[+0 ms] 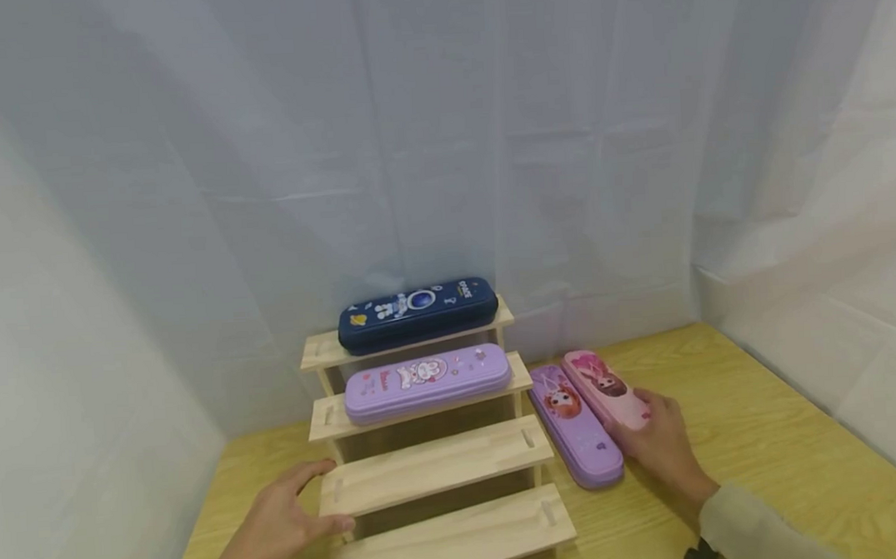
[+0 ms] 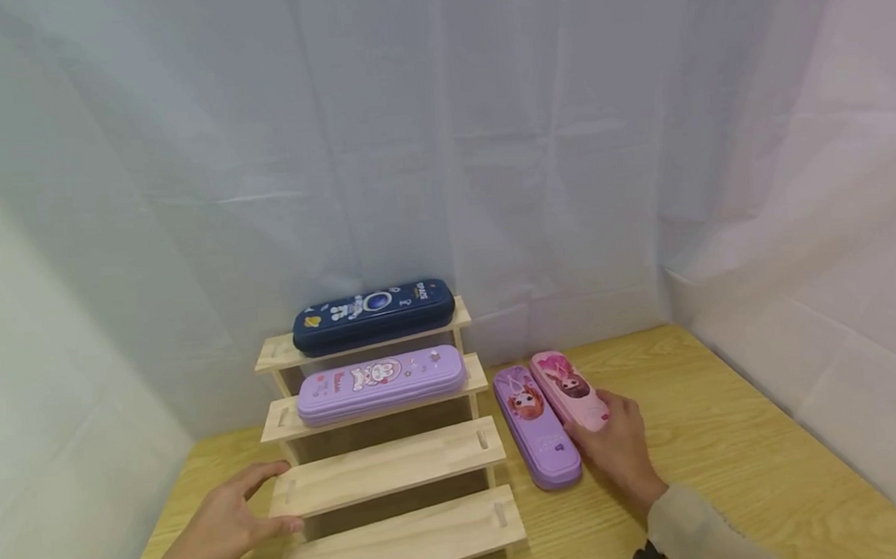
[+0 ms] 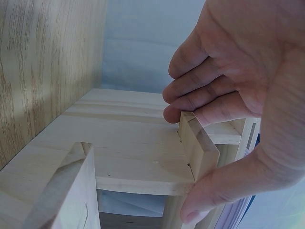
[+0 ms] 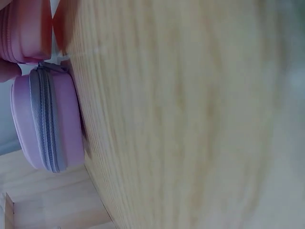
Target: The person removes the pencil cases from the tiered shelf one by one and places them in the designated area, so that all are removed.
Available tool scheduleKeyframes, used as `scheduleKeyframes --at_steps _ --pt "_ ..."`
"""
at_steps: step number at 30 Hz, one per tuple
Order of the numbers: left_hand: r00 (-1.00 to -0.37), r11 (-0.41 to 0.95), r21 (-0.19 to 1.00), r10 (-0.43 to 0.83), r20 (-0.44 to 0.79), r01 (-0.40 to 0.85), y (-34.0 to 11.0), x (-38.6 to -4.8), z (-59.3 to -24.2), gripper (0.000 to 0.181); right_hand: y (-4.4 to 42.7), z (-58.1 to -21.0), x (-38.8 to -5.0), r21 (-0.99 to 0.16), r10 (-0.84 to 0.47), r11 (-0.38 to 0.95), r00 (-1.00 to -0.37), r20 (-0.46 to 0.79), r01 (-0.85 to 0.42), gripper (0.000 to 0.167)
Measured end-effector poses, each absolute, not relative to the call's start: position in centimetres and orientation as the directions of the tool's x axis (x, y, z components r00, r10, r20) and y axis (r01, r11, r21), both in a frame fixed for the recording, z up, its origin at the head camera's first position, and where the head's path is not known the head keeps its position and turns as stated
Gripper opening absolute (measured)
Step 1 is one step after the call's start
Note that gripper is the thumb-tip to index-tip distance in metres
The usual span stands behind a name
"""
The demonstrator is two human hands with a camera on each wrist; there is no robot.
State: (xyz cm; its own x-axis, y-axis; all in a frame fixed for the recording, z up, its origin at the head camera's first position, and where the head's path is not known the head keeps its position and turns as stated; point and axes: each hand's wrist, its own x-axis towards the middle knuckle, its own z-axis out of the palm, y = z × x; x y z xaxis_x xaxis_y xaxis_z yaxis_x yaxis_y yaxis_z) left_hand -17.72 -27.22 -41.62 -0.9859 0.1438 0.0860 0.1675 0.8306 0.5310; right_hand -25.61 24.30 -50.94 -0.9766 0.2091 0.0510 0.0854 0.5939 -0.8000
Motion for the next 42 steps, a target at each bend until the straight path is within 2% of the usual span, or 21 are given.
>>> scheduleKeyframes --at_steps 9,18,23,36,42 --pt "-0.987 0.831 0.533 0.145 0.073 0.162 -27.3 -17.8 -41.6 0.086 24.4 -51.4 -25.6 -0.782 0.178 0.616 -0.984 0.017 0.098 0.098" --pt "-0.987 0.830 0.534 0.139 0.079 0.160 -27.3 -17.9 -41.8 0.088 24.5 -51.3 -25.3 -0.758 0.139 0.648 -0.990 0.032 0.066 0.090" --pt "-0.986 0.824 0.542 0.142 0.082 0.164 -27.2 -17.9 -41.8 0.088 24.5 -50.9 -25.1 -0.756 0.131 0.650 -0.991 0.008 0.080 0.093" --pt "-0.990 0.818 0.558 0.134 0.055 0.141 -27.2 -17.9 -41.7 0.087 24.6 -50.2 -24.9 -0.806 0.105 0.587 -0.994 -0.013 0.072 0.090" --pt "-0.988 0.812 0.563 0.137 0.071 0.153 -27.2 -17.8 -41.7 0.087 24.8 -48.1 -25.6 -0.833 0.099 0.553 -0.994 0.054 0.010 0.088"
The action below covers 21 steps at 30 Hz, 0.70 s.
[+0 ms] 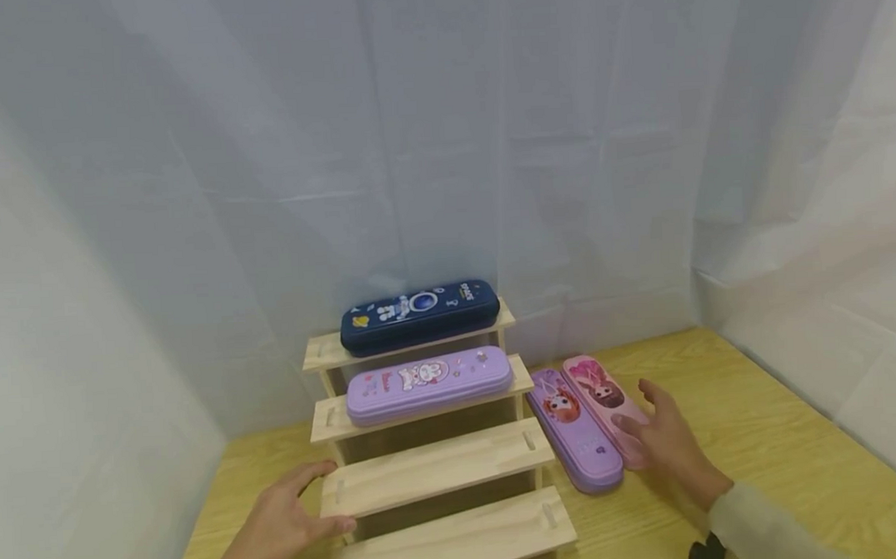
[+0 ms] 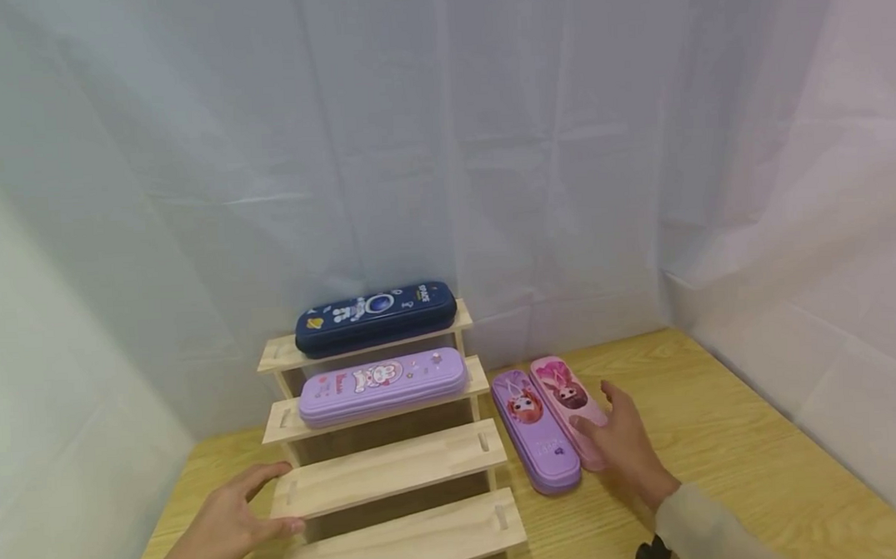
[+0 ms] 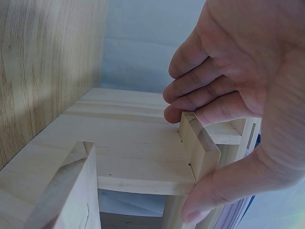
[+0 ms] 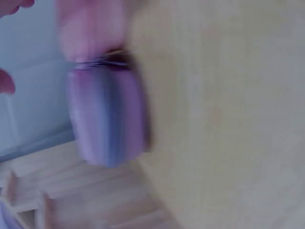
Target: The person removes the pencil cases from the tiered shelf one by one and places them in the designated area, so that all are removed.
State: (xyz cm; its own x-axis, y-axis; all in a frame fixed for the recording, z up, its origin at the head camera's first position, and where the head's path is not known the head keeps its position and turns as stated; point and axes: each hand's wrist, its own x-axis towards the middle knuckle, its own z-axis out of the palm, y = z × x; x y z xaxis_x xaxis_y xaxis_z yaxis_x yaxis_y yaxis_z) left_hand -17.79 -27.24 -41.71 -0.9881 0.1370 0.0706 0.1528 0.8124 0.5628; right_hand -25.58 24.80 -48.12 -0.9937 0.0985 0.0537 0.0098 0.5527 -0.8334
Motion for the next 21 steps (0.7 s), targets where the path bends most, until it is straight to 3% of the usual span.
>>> scheduleKeyframes --at_steps 12,21 --pt "-0.990 0.816 0.561 0.131 0.051 0.137 -27.2 -17.9 -41.9 0.087 25.5 -39.5 -26.4 -0.917 0.062 0.282 -0.948 0.312 -0.283 0.084" --pt "-0.988 0.815 0.559 0.138 0.072 0.155 -27.2 -17.7 -41.8 0.086 24.8 -33.6 -26.4 -0.847 0.048 0.045 -0.846 0.531 -0.529 0.078"
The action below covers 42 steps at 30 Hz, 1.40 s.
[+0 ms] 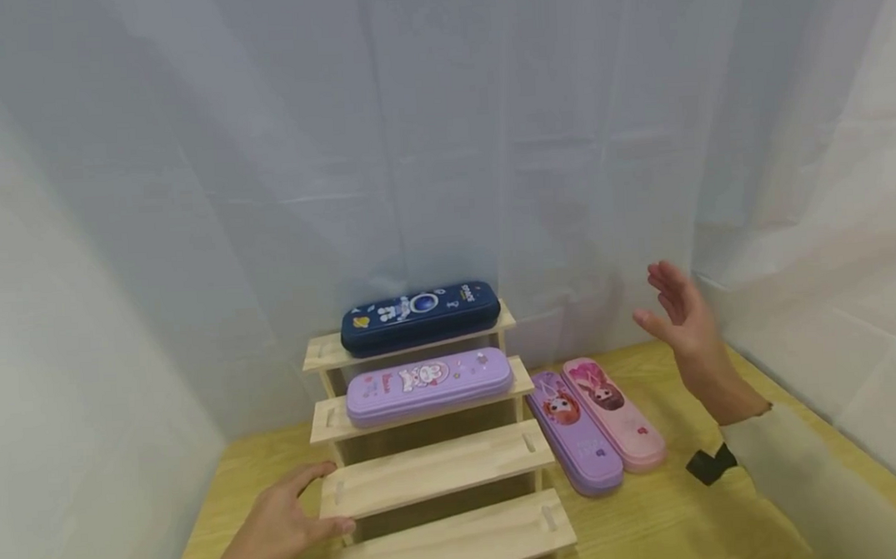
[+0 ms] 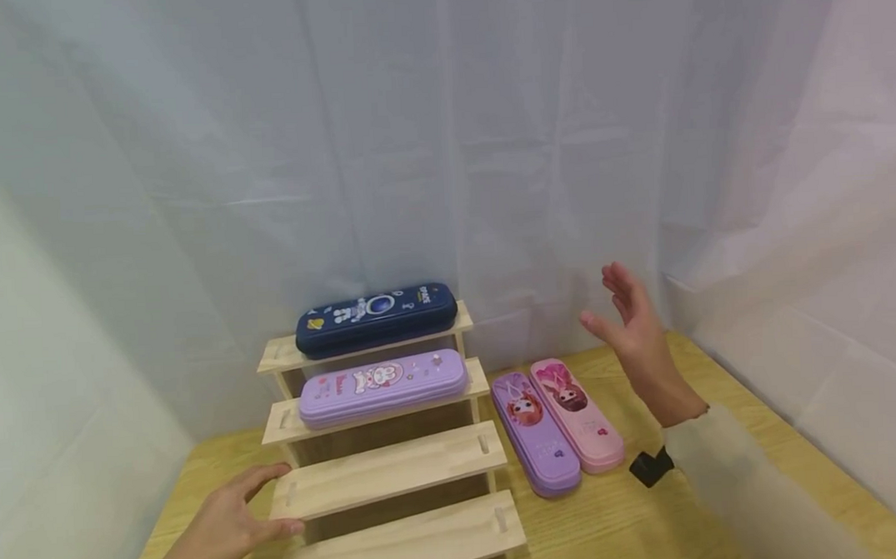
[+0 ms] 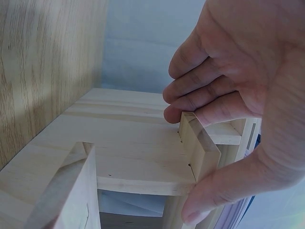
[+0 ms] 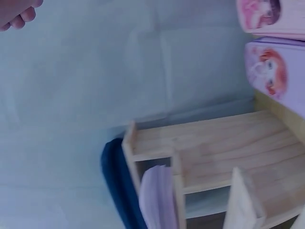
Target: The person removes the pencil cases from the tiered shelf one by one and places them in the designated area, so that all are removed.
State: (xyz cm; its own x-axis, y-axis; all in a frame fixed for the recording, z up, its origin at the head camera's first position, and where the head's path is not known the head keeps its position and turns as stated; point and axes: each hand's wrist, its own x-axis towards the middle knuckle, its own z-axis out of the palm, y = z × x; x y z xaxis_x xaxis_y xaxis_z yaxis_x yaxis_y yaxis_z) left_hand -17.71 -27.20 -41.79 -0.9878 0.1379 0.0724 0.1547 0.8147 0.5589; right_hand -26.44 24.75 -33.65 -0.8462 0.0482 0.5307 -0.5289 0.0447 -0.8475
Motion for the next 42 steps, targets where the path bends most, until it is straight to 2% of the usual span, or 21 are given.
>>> scheduleKeyframes --at_steps 6,13,22,30,37,42 --pt "-0.988 0.805 0.572 0.139 0.074 0.156 -27.2 -17.8 -41.8 0.086 23.1 -30.6 -26.1 -0.782 0.022 0.012 -0.781 0.624 -0.624 0.076" --pt "-0.989 0.812 0.566 0.129 0.070 0.146 -27.3 -17.8 -41.8 0.086 20.7 -28.8 -25.8 -0.741 -0.037 -0.024 -0.740 0.671 -0.671 0.075" --pt "-0.985 0.816 0.551 0.148 0.093 0.175 -27.2 -17.9 -41.6 0.086 17.5 -27.9 -26.5 -0.714 -0.126 0.067 -0.716 0.687 -0.697 0.074" --pt "-0.990 0.812 0.567 0.126 0.068 0.143 -27.1 -17.9 -41.8 0.086 13.7 -28.0 -27.4 -0.721 -0.323 0.136 -0.718 0.616 -0.680 0.073" --pt "-0.990 0.815 0.561 0.126 0.070 0.144 -27.1 -18.0 -41.8 0.085 11.6 -29.4 -28.2 -0.702 -0.543 0.245 -0.694 0.472 -0.669 0.059" --pt "-0.989 0.810 0.568 0.127 0.069 0.144 -27.2 -18.0 -41.9 0.086 10.9 -31.4 -29.0 -0.712 -0.604 0.299 -0.703 0.374 -0.635 0.055"
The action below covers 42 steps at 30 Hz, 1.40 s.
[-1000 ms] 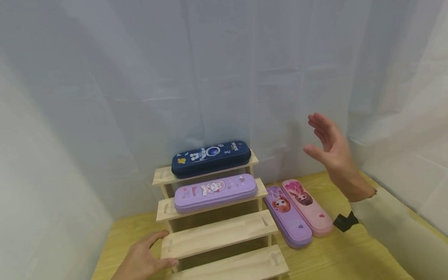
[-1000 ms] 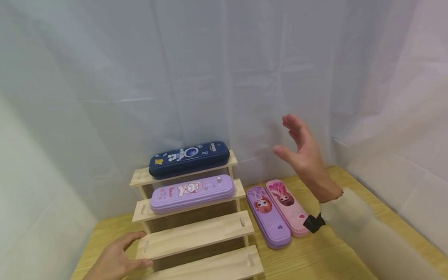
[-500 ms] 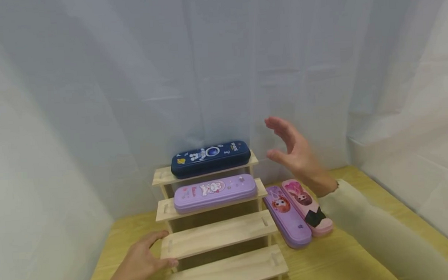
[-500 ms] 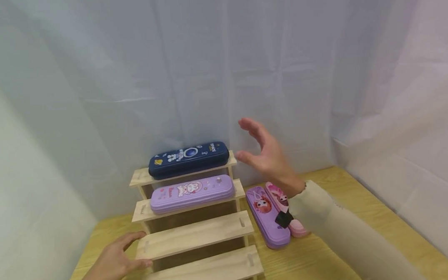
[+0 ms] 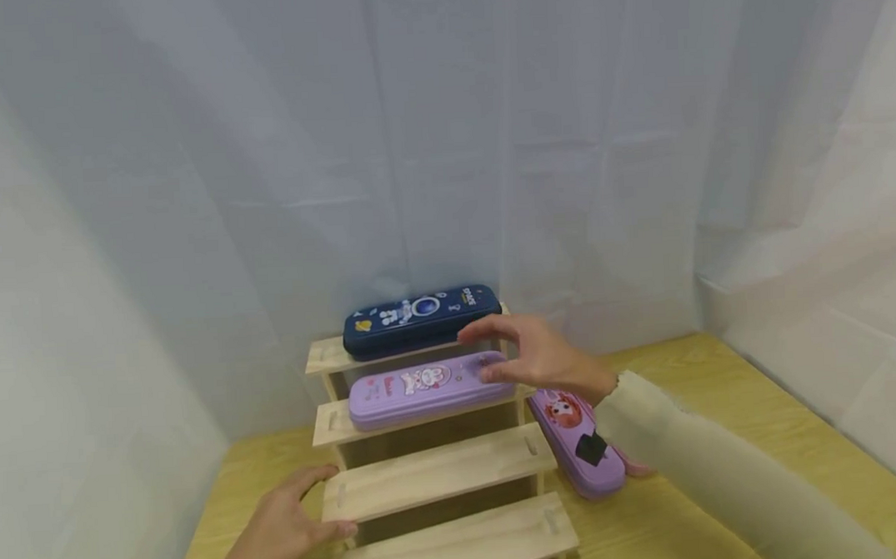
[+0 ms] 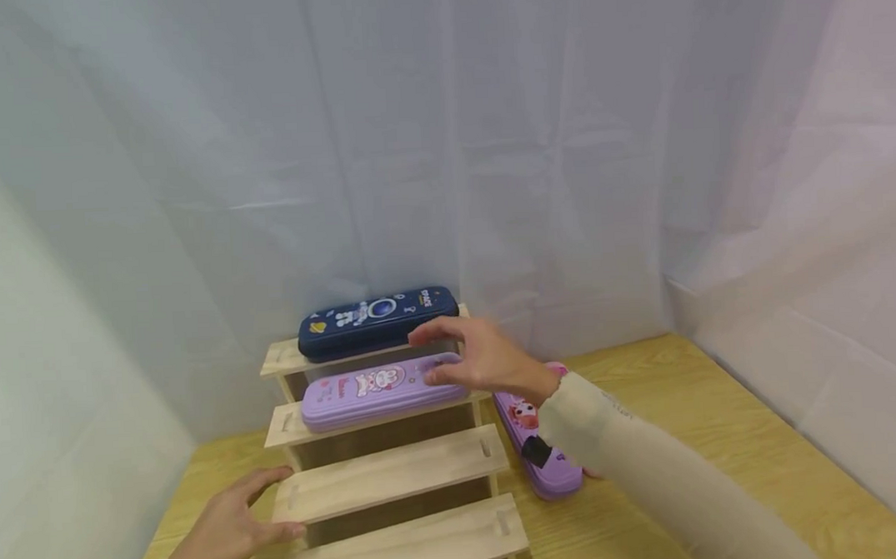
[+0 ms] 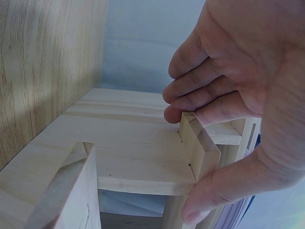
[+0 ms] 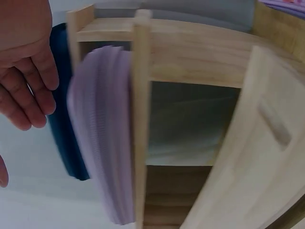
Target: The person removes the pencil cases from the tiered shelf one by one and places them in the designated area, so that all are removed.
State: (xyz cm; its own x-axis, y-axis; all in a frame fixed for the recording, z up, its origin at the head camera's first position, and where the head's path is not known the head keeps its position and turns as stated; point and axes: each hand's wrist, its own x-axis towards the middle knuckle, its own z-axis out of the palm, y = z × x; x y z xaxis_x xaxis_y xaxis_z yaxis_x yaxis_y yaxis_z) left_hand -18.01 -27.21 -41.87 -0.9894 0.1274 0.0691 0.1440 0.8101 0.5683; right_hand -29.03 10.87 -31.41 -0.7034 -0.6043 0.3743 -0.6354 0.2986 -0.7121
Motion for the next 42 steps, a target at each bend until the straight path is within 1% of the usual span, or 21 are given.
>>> scheduleKeyframes --at_steps 5,12,19,21,26,31,42 --pt "-0.991 0.815 0.564 0.120 0.060 0.133 -27.2 -18.0 -42.0 0.087 10.6 -33.4 -30.0 -0.731 -0.598 0.306 -0.721 0.351 -0.610 0.056" --pt "-0.993 0.824 0.555 0.108 0.044 0.115 -27.2 -18.2 -42.1 0.087 10.6 -34.7 -30.8 -0.742 -0.593 0.311 -0.731 0.336 -0.594 0.060" --pt "-0.993 0.828 0.548 0.107 0.053 0.119 -27.2 -18.3 -42.3 0.087 10.4 -35.4 -31.6 -0.679 -0.627 0.347 -0.699 0.345 -0.647 0.067" --pt "-0.993 0.829 0.547 0.104 0.055 0.117 -27.1 -18.3 -42.3 0.087 10.3 -35.7 -31.7 -0.672 -0.626 0.358 -0.700 0.343 -0.649 0.068" --pt "-0.994 0.831 0.545 0.097 0.054 0.111 -27.0 -18.3 -42.4 0.088 10.1 -35.9 -31.7 -0.692 -0.616 0.374 -0.723 0.313 -0.617 0.071" --pt "-0.994 0.838 0.536 0.093 0.052 0.107 -27.0 -18.3 -42.3 0.089 9.9 -36.1 -31.8 -0.679 -0.604 0.422 -0.745 0.283 -0.600 0.075" --pt "-0.997 0.840 0.537 0.076 0.025 0.077 -26.9 -18.6 -42.2 0.091 9.9 -35.8 -32.4 -0.668 -0.655 0.453 -0.729 0.201 -0.591 0.094"
